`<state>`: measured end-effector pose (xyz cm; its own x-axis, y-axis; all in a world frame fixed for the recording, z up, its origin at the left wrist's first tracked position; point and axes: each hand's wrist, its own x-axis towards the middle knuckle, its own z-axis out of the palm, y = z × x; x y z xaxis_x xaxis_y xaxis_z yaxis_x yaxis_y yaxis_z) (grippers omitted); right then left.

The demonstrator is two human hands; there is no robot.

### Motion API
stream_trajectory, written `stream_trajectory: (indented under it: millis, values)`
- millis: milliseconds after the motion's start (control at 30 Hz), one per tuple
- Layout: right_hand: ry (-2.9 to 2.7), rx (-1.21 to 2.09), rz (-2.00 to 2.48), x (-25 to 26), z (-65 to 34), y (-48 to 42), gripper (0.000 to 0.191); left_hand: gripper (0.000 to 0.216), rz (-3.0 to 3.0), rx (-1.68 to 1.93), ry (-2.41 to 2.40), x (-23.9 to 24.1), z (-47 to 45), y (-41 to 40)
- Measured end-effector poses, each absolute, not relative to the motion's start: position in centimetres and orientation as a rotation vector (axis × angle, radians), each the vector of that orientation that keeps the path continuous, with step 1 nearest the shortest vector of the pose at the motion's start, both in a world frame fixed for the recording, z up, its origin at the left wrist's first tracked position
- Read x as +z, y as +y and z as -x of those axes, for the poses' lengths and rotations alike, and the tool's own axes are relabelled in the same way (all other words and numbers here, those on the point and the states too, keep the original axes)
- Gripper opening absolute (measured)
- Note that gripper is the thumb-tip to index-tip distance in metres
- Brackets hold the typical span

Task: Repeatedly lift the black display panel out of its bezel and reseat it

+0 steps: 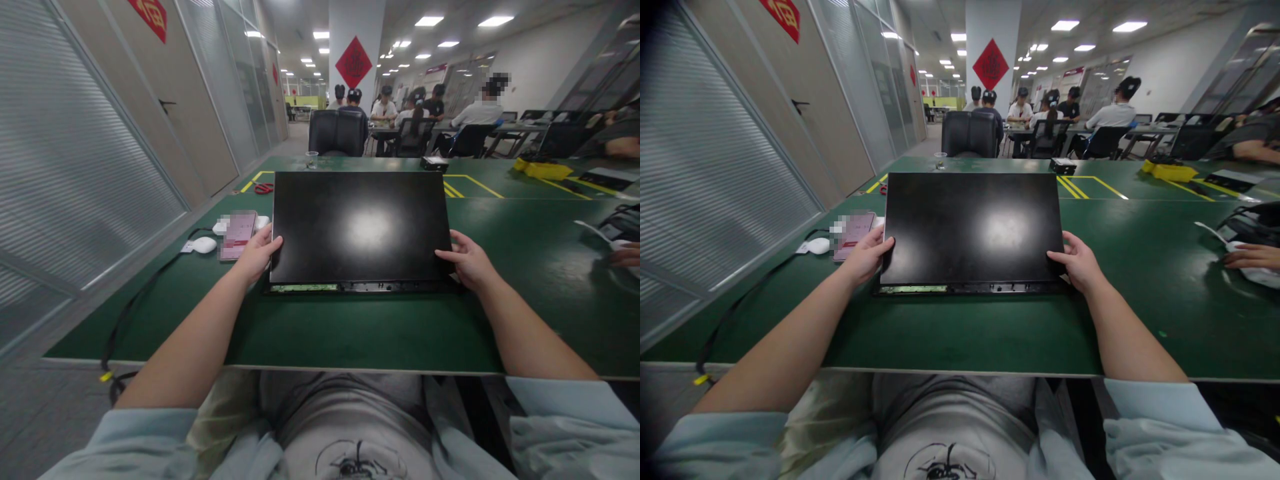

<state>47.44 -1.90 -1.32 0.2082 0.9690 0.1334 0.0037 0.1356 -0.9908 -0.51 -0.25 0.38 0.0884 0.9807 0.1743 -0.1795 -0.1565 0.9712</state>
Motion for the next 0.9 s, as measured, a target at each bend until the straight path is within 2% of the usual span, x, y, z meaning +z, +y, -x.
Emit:
stream_trajectory:
  millis: [267,500,733,900]
  values:
    - [-1.083,0.980,1.231,-1.34,-47.48,-1.97,0.059,0.054,-1.225,1.336,0.979,-0.02,0.73,-0.06]
    - [-1.113,0.957,1.224,-1.44,-47.49,-1.92,0.056,0.057,-1.224,1.343,0.982,-0.17,0.70,0.04]
    - [-1.083,0.950,1.240,-1.68,-47.42,-1.82,0.061,0.054,-1.254,1.337,1.003,-0.05,0.59,0.01]
    - [-1.119,0.934,1.226,-1.66,-47.38,-1.88,0.057,0.051,-1.216,1.339,1.022,0.09,0.54,-0.15]
